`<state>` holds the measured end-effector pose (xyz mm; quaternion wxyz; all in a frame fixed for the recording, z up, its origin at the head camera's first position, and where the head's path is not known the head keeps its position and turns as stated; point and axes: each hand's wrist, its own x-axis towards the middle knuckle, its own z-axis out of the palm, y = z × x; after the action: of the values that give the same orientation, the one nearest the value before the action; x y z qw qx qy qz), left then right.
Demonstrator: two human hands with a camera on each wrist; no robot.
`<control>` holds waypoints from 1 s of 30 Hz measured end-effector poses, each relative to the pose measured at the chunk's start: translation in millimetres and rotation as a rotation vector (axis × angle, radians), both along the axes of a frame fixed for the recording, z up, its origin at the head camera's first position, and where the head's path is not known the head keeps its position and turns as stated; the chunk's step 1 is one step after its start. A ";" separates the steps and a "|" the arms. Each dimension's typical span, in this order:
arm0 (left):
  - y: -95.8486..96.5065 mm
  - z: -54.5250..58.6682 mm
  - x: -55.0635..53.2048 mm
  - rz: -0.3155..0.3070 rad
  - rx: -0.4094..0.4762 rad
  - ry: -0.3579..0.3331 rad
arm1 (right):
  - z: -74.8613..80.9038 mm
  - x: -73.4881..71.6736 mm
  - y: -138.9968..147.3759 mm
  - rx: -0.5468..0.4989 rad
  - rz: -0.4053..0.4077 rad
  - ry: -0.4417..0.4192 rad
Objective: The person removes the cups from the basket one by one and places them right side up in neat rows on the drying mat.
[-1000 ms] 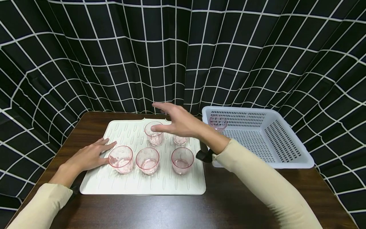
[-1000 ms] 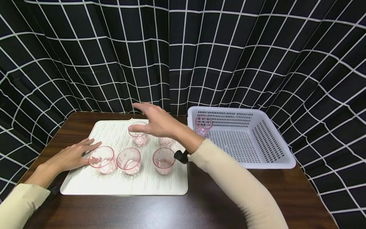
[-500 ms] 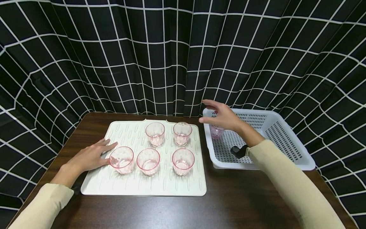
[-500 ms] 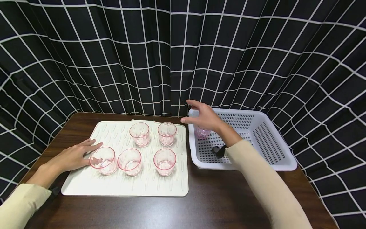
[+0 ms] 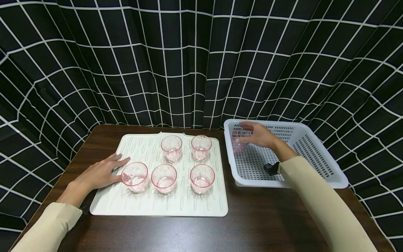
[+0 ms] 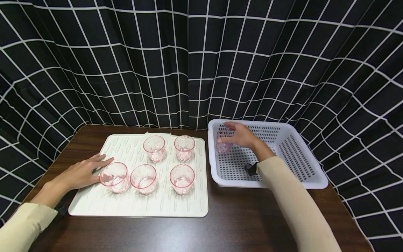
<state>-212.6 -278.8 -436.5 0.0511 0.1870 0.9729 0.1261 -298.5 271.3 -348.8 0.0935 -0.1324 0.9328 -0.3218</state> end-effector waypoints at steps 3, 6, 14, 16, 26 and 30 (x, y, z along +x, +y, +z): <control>0.7 0.2 0.2 0.001 -0.001 -0.001 | -5.4 -1.3 5.7 0.004 0.011 -0.004; 0.8 -0.3 0.1 0.002 0.001 0.002 | -8.3 -1.5 8.2 0.005 0.012 -0.020; 1.6 0.6 0.0 0.003 0.009 0.007 | -12.0 0.5 8.5 0.086 0.018 -0.037; 2.2 1.0 0.0 0.004 0.006 0.006 | -11.4 1.0 9.0 0.092 0.021 -0.026; 2.3 1.0 0.8 0.002 0.006 0.013 | 5.0 2.0 6.7 0.053 -0.083 0.119; 2.0 0.8 1.3 -0.001 0.007 0.013 | 12.2 1.6 3.9 0.009 -0.147 0.179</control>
<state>-211.3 -276.8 -435.8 0.0442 0.1884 0.9727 0.1283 -297.0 275.2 -336.6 -0.0134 -0.0916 0.9460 -0.3106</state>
